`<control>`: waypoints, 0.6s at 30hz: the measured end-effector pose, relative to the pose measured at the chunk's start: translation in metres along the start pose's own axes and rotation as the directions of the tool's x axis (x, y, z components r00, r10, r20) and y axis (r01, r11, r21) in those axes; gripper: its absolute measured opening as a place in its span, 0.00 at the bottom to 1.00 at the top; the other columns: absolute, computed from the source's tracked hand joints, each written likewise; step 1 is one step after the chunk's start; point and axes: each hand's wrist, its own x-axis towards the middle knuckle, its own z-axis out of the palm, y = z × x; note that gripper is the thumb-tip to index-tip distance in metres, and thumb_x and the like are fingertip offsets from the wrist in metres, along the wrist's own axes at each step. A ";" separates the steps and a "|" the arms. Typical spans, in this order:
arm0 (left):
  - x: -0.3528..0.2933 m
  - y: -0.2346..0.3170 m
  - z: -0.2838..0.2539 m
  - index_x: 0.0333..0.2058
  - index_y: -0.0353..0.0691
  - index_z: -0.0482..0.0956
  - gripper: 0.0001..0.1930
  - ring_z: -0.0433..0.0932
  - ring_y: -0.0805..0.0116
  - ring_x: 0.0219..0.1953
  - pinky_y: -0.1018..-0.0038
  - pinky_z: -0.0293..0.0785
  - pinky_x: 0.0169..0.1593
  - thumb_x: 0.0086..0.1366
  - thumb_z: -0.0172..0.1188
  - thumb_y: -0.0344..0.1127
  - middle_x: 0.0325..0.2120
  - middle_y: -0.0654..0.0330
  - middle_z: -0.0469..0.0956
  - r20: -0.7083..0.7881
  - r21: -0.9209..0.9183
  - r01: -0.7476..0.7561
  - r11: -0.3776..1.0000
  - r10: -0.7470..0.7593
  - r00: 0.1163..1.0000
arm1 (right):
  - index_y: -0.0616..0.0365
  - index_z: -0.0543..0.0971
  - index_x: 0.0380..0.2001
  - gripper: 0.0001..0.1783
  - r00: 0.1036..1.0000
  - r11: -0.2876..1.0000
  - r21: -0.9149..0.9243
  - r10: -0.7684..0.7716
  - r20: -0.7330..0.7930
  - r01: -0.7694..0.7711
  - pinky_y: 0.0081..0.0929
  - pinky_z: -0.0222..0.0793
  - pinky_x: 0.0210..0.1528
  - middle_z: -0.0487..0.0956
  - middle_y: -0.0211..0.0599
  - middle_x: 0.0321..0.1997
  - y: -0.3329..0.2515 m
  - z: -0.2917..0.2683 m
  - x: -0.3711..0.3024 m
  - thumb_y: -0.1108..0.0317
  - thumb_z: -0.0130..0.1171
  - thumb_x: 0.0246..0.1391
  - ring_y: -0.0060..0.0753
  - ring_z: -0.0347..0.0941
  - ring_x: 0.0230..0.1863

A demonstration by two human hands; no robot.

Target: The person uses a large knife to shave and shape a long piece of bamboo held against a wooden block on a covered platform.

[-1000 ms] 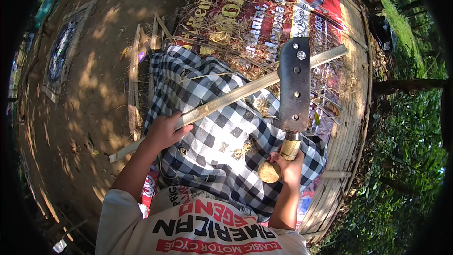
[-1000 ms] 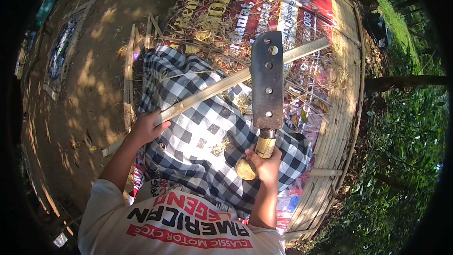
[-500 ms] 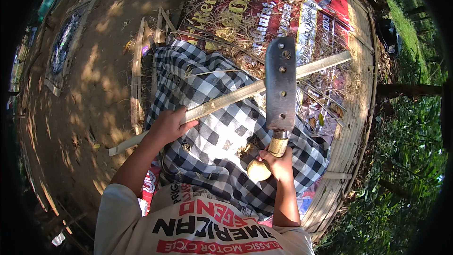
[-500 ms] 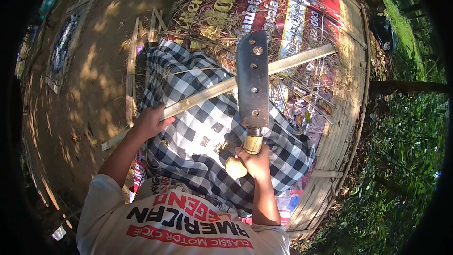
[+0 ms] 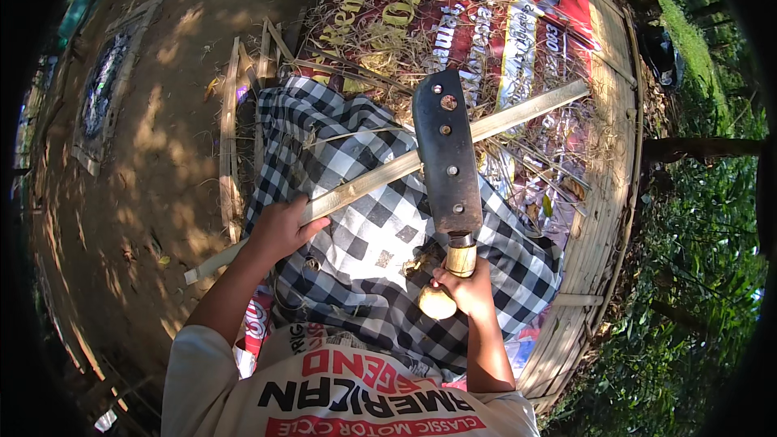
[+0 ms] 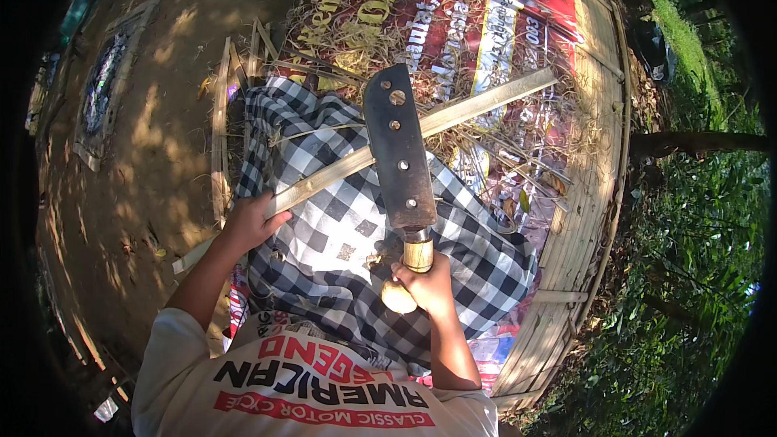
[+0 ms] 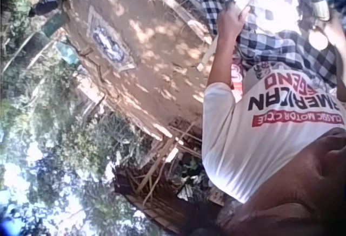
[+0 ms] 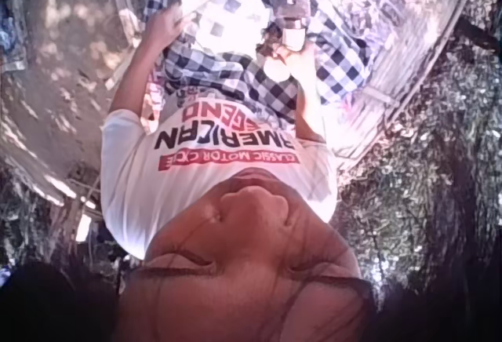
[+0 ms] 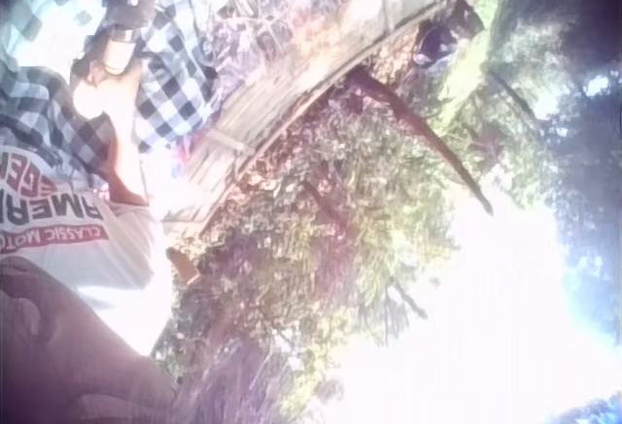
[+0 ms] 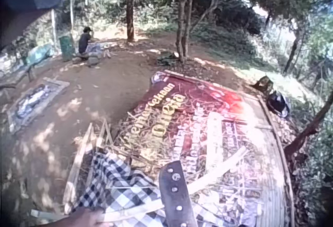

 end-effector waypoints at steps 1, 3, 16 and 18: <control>-0.001 0.002 -0.001 0.34 0.35 0.73 0.25 0.78 0.43 0.23 0.58 0.73 0.26 0.59 0.61 0.57 0.16 0.46 0.76 0.008 -0.011 -0.005 1.000 0.005 1.000 | 0.67 0.74 0.24 0.06 1.000 0.998 -0.059 0.001 -0.016 -0.002 0.26 0.73 0.27 0.76 0.36 0.21 -0.004 -0.008 0.002 0.81 0.62 0.43 0.28 0.75 0.21; 0.001 0.005 -0.003 0.34 0.36 0.73 0.25 0.78 0.43 0.23 0.57 0.73 0.26 0.60 0.60 0.56 0.17 0.46 0.76 0.015 -0.009 0.010 1.000 -0.010 1.000 | 0.67 0.74 0.24 0.06 0.995 0.996 -0.073 -0.064 -0.070 0.059 0.26 0.74 0.27 0.76 0.36 0.20 -0.017 -0.021 0.007 0.81 0.61 0.43 0.27 0.75 0.21; 0.002 0.008 -0.001 0.34 0.34 0.74 0.27 0.78 0.44 0.22 0.58 0.73 0.25 0.60 0.59 0.58 0.16 0.47 0.76 -0.037 0.010 -0.004 1.000 0.004 0.999 | 0.66 0.76 0.24 0.04 0.999 1.000 -0.004 -0.016 -0.030 0.016 0.25 0.70 0.26 0.78 0.34 0.22 -0.007 -0.001 0.011 0.79 0.62 0.45 0.23 0.73 0.21; -0.001 0.007 -0.008 0.37 0.32 0.73 0.26 0.78 0.42 0.25 0.57 0.74 0.27 0.59 0.62 0.54 0.18 0.44 0.76 0.127 0.032 0.094 0.995 -0.098 0.987 | 0.66 0.75 0.25 0.06 0.999 0.990 -0.139 0.017 0.048 -0.010 0.25 0.72 0.26 0.78 0.35 0.22 0.000 0.000 0.001 0.80 0.63 0.44 0.24 0.74 0.22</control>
